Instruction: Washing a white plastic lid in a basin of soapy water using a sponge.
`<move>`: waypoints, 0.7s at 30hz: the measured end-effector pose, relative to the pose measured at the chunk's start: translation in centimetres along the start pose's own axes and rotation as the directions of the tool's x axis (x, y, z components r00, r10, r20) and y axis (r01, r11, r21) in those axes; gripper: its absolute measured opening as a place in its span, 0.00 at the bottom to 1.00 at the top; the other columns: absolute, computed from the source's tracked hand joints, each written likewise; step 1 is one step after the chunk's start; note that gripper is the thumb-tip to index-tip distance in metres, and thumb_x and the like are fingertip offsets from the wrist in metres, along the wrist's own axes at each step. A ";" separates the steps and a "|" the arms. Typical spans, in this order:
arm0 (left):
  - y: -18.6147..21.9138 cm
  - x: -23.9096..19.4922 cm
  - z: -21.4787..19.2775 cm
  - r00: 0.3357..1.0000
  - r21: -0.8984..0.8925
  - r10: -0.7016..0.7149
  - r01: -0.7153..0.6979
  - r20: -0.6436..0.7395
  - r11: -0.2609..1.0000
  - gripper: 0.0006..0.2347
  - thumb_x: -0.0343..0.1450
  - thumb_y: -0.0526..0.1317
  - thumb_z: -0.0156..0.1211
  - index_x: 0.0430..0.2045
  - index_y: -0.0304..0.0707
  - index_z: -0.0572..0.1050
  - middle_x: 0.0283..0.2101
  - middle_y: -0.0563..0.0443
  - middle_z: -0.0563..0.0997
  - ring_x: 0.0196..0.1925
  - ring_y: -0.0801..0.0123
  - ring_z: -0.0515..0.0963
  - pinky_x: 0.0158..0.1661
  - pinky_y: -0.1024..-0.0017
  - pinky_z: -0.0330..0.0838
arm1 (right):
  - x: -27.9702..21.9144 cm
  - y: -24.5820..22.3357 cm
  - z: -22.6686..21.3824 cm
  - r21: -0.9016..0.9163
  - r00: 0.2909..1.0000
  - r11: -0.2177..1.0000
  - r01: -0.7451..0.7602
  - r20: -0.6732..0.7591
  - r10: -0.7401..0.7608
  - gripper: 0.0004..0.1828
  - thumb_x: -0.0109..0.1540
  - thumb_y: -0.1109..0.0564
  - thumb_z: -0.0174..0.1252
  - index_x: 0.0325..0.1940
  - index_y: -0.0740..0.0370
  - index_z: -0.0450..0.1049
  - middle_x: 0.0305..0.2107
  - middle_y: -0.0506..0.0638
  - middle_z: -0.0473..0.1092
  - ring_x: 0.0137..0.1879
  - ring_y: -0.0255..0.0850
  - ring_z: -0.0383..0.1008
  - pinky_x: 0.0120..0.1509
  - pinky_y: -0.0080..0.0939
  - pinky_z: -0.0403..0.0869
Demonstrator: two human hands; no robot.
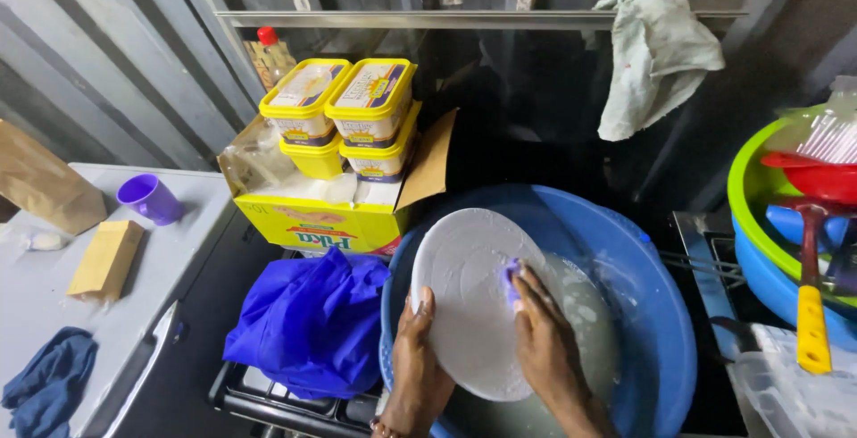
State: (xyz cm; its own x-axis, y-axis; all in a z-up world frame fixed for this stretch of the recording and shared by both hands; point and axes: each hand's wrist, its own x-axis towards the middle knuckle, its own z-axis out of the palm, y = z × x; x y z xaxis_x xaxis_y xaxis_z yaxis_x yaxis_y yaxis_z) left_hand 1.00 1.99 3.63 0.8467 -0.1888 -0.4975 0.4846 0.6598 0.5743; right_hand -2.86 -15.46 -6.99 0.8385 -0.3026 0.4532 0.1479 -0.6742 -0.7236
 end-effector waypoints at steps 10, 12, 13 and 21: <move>-0.8 0.4 -1.0 0.997 0.007 0.004 -0.004 -0.073 1.000 0.29 0.73 0.45 0.60 0.74 0.42 0.75 0.55 0.30 0.85 0.49 0.41 0.82 0.50 0.43 0.78 | -1.0 2.5 1.1 -0.061 0.999 0.998 -0.004 0.037 0.006 0.31 0.70 0.64 0.49 0.80 0.66 0.69 0.79 0.59 0.67 0.85 0.50 0.65 0.86 0.45 0.63; -1.3 -0.2 -0.2 0.996 0.038 0.002 -0.005 0.091 0.999 0.27 0.74 0.41 0.60 0.72 0.34 0.74 0.56 0.27 0.86 0.51 0.41 0.85 0.55 0.50 0.80 | 0.9 0.5 2.1 -0.012 0.998 0.998 0.062 0.029 -0.062 0.31 0.73 0.63 0.47 0.82 0.67 0.67 0.80 0.60 0.65 0.86 0.53 0.63 0.88 0.48 0.61; -1.6 -0.4 -0.8 0.996 0.040 -0.001 -0.002 0.091 0.999 0.27 0.74 0.41 0.60 0.72 0.34 0.74 0.56 0.27 0.86 0.51 0.41 0.85 0.55 0.50 0.80 | -0.7 -2.4 0.9 -0.013 0.998 0.998 0.059 0.028 -0.058 0.31 0.73 0.63 0.47 0.82 0.67 0.67 0.80 0.60 0.65 0.86 0.53 0.63 0.88 0.48 0.61; 0.6 -1.8 0.9 1.000 0.188 0.031 -0.029 -0.006 0.982 0.29 0.71 0.38 0.62 0.73 0.33 0.77 0.60 0.28 0.87 0.58 0.40 0.85 0.59 0.48 0.79 | -1.5 3.8 2.4 0.082 0.997 0.997 0.003 0.081 -0.010 0.39 0.66 0.72 0.49 0.84 0.65 0.63 0.83 0.60 0.61 0.88 0.53 0.59 0.91 0.48 0.55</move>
State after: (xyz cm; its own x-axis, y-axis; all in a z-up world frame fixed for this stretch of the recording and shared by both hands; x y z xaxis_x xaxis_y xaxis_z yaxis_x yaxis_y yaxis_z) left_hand -0.03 2.07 5.44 0.8600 -0.1643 -0.4832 0.4923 0.5165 0.7006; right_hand -2.31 -15.95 -11.68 0.8766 -0.2406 0.4169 0.1929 -0.6179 -0.7622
